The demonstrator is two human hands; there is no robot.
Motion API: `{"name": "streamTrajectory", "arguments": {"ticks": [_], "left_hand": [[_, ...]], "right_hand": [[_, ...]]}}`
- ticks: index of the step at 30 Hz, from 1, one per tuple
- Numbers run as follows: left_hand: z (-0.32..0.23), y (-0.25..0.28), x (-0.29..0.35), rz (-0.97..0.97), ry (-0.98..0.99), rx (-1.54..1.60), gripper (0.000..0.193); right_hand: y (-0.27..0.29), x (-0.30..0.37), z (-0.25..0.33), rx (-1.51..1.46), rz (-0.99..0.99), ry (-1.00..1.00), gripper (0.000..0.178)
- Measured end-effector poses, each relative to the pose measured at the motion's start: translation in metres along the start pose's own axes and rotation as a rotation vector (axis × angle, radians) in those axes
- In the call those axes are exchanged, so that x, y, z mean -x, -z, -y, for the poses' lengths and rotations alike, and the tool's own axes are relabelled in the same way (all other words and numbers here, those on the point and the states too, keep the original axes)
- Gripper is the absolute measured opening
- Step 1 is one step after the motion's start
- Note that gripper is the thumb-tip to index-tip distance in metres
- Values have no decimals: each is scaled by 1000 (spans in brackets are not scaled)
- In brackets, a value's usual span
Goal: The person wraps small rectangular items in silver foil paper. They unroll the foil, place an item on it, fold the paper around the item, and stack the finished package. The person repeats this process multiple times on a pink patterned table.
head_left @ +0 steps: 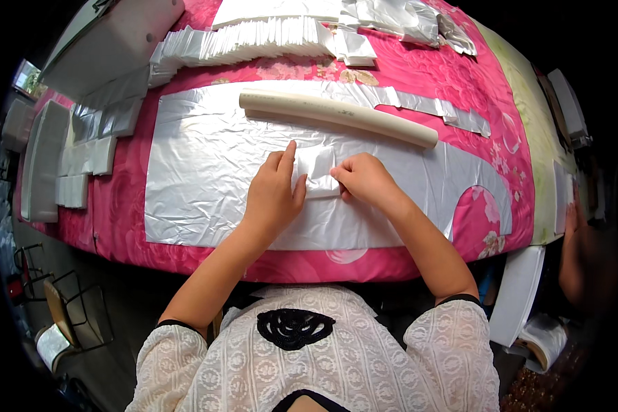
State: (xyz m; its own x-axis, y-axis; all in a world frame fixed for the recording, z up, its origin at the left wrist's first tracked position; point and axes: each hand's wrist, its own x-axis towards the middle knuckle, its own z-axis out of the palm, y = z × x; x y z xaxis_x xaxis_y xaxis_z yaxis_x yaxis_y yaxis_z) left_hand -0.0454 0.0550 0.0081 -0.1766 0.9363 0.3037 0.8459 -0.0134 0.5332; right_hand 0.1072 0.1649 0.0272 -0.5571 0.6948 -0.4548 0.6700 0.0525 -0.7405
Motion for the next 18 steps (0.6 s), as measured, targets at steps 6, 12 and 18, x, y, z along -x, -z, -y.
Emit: {"name": "streamTrajectory", "arguments": {"ticks": [6, 12, 18], "left_hand": [[-17, -22, 3, 101, -260, -128, 66], [-8, -37, 5, 158, -139, -203, 95], [-7, -39, 6, 202, -128, -219, 105]], "right_hand": [[1, -3, -1, 17, 3, -4, 31], [-2, -5, -6, 9, -4, 0, 30], [-7, 7, -8, 77, -128, 85, 24]]}}
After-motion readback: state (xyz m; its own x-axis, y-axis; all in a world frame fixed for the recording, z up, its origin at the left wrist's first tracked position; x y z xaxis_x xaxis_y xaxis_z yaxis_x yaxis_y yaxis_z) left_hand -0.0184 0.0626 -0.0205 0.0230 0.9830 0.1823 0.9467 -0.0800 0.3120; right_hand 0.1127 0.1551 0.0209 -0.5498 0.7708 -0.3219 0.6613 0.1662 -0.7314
